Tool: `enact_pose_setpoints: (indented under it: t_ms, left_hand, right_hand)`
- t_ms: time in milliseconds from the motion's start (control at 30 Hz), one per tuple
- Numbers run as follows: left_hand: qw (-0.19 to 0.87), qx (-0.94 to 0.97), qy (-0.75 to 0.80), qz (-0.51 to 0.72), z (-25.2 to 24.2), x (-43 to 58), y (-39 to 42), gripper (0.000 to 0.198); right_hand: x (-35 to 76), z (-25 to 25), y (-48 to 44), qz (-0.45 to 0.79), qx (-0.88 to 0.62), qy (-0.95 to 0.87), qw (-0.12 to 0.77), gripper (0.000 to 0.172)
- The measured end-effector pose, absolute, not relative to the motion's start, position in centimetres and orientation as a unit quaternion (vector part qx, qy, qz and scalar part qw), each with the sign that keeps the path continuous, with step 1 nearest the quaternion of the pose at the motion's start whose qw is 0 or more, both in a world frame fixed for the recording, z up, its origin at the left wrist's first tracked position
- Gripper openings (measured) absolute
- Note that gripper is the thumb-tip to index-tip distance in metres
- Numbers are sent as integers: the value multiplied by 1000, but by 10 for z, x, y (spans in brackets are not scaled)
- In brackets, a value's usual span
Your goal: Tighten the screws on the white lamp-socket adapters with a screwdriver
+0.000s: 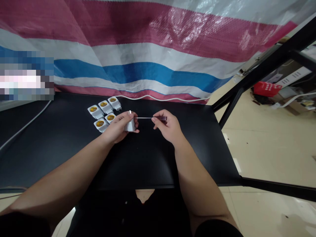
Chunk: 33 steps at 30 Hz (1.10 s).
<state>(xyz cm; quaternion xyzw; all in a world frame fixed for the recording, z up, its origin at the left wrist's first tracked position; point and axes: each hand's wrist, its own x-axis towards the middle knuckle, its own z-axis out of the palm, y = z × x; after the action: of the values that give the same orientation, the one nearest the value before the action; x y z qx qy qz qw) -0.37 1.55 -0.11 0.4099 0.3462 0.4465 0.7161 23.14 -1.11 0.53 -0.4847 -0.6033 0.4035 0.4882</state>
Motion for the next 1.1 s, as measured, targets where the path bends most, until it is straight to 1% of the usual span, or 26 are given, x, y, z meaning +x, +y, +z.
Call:
enact_pose_setpoints:
  t_ms: [100,167,300,367,433,500,567,700,767,833,933,967,1000,1100]
  left_hand:
    - [682,473,347,438,-2,-5,14,40]
    - [655,509,349,437,-4,-5,14,36]
    - [622,530,359,452,-7,-7,15,29]
    - [615,533,362,454,-6,-7,15,27]
    - [612,544,365,443,-3,-8,15,26]
    - [612,557,362,429,0,-8,14,25]
    - [612,563,356,425,0,-8,14,24]
    - [603,547,365,452,-8,-10,18,23]
    - [604,538,369,458,-11,-11,19,22]
    - [607,539,364,456,-11,-11,19,21]
    - [616,554,351,437,-7,-10,17,20]
    - [618,558,347,431,-6,-10,16,20]
    - [620,560,345,427,-5,-10,16,21]
    - [624,556,347,426,-5,-10,16,21]
  right_hand:
    - [232,6,-10,362,-535,-613,455,45]
    - [234,6,-10,353,-534,-621,451,50]
    - [236,5,-9,403,-477,-632,460,40]
    - [237,4,-9,396,-482,-641,448,40]
    - [238,2,-9,368,-509,-648,431,42]
    - [239,0,-8,350,-531,-650,417,50]
    - [239,-2,-8,363,-527,-643,420,52]
    - [241,-2,-9,399,-476,-660,422,35]
    - [241,-2,-10,387,-476,-672,415,34]
    - [242,-2,-9,385,-495,-665,406,35]
    - [243,-4,-7,380,-527,-649,396,49]
    - [243,-5,-6,374,-529,-647,403,51]
    - [243,-4,-6,371,-524,-647,411,49]
    - [244,-1,-8,378,-484,-669,419,32]
